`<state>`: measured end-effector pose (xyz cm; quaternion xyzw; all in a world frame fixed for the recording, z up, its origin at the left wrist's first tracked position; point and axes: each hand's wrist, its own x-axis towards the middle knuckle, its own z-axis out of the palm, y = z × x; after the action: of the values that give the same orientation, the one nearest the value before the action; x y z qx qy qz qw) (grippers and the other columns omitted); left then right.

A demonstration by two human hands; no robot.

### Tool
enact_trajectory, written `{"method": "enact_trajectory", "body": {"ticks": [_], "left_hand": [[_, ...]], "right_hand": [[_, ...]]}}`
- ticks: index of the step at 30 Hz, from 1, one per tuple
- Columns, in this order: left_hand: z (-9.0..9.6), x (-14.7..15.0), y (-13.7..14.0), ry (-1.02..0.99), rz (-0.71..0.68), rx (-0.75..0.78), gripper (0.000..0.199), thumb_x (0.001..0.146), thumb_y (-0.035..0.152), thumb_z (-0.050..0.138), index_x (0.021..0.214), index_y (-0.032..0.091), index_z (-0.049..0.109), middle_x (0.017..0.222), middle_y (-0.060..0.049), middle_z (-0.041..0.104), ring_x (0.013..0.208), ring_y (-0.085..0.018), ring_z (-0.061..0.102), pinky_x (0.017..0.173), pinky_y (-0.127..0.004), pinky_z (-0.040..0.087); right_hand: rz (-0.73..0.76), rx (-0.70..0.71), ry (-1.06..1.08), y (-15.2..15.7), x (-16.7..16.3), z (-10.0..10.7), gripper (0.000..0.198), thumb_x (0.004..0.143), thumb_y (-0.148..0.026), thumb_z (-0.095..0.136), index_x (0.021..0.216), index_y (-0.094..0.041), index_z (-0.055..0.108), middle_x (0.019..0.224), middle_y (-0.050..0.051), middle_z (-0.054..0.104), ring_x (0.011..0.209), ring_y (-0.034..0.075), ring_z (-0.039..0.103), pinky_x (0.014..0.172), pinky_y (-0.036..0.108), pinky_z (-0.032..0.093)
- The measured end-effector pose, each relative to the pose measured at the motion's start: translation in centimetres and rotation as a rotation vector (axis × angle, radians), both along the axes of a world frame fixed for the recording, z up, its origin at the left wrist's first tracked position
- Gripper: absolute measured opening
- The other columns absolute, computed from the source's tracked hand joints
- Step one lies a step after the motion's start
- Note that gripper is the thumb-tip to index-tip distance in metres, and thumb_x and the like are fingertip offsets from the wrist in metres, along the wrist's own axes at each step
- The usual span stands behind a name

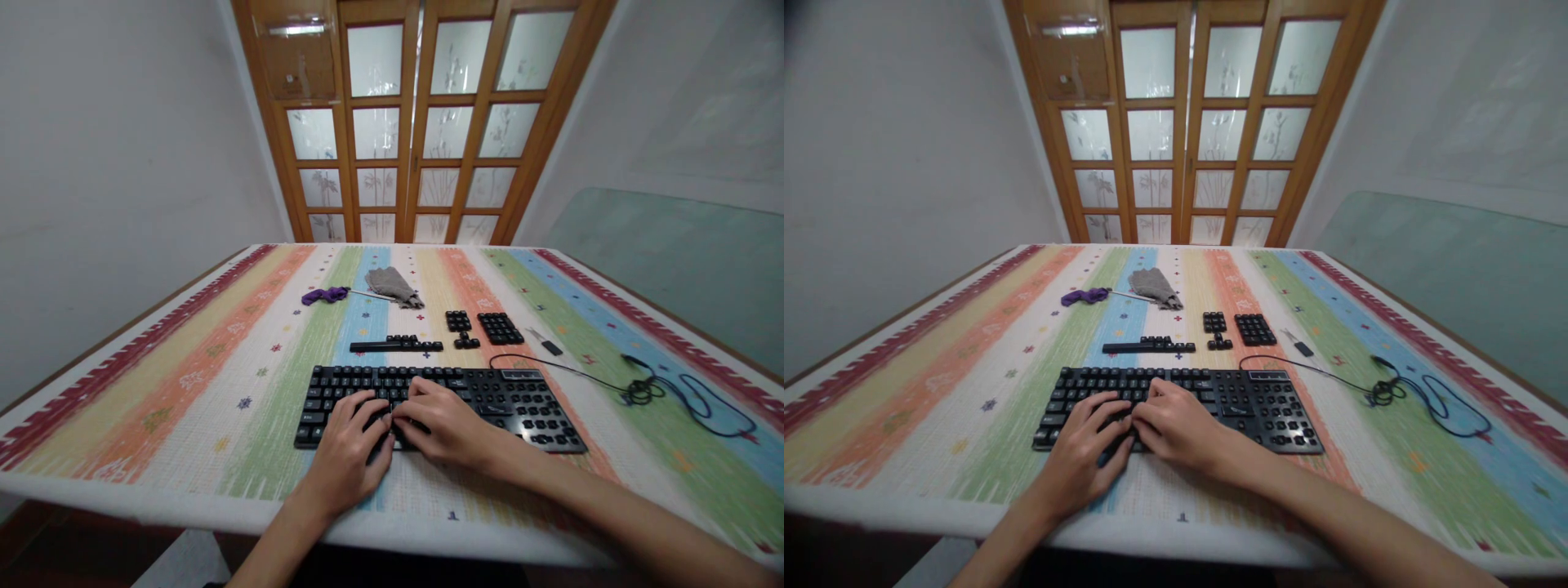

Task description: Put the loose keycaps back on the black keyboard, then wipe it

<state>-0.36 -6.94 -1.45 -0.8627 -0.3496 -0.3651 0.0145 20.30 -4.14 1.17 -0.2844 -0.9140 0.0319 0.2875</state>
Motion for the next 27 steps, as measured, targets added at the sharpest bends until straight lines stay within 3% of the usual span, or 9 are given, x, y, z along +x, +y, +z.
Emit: {"method": "enact_trajectory", "body": {"ticks": [5, 8, 14, 19, 27], "left_hand": [[-0.3, 0.1, 0.1, -0.03, 0.001, 0.003, 0.022, 0.091, 0.013, 0.059, 0.111, 0.015, 0.066, 0.113, -0.011, 0.069, 0.116, -0.03, 0.056, 0.098, -0.051, 0.052], [-0.3, 0.0, 0.1, -0.025, 0.0, -0.002, 0.024, 0.092, 0.014, 0.058, 0.115, 0.016, 0.066, 0.114, -0.011, 0.069, 0.117, -0.03, 0.056, 0.098, -0.05, 0.052], [0.2, -0.6, -0.3, 0.006, -0.019, -0.027, 0.029, 0.098, 0.016, 0.045, 0.115, 0.016, 0.068, 0.116, -0.012, 0.068, 0.118, -0.029, 0.055, 0.098, -0.051, 0.05], [0.5, -1.2, -0.5, 0.008, -0.08, -0.059, 0.037, 0.095, 0.02, 0.041, 0.122, 0.013, 0.065, 0.124, -0.014, 0.065, 0.121, -0.031, 0.051, 0.099, -0.053, 0.047], [0.5, -1.5, -0.6, -0.126, -0.063, -0.006, 0.038, 0.095, 0.019, 0.041, 0.126, 0.01, 0.059, 0.119, -0.014, 0.066, 0.115, -0.029, 0.054, 0.097, -0.047, 0.048]], "right_hand": [[-0.082, 0.017, 0.094, 4.0, 0.7, 2.3, 0.009, 0.087, -0.009, 0.062, 0.086, -0.014, 0.07, 0.076, 0.006, 0.068, 0.08, 0.02, 0.054, 0.075, 0.032, 0.045], [-0.189, -0.046, 0.028, 7.5, 1.0, 3.1, 0.007, 0.084, -0.01, 0.066, 0.083, -0.015, 0.072, 0.083, 0.008, 0.073, 0.087, 0.022, 0.057, 0.086, 0.037, 0.044], [-0.288, -0.19, -0.105, 13.2, 0.2, 2.6, 0.01, 0.083, -0.011, 0.067, 0.079, -0.013, 0.077, 0.086, 0.009, 0.076, 0.088, 0.024, 0.059, 0.088, 0.037, 0.043], [-0.297, -0.243, -0.133, 15.2, -0.4, 1.4, 0.013, 0.082, -0.012, 0.067, 0.079, -0.015, 0.079, 0.081, 0.007, 0.077, 0.086, 0.023, 0.061, 0.083, 0.033, 0.044], [-0.261, -0.297, -0.139, 16.1, -0.9, 0.7, 0.01, 0.08, -0.012, 0.069, 0.079, -0.016, 0.078, 0.082, 0.005, 0.077, 0.081, 0.02, 0.065, 0.08, 0.029, 0.045]]}}
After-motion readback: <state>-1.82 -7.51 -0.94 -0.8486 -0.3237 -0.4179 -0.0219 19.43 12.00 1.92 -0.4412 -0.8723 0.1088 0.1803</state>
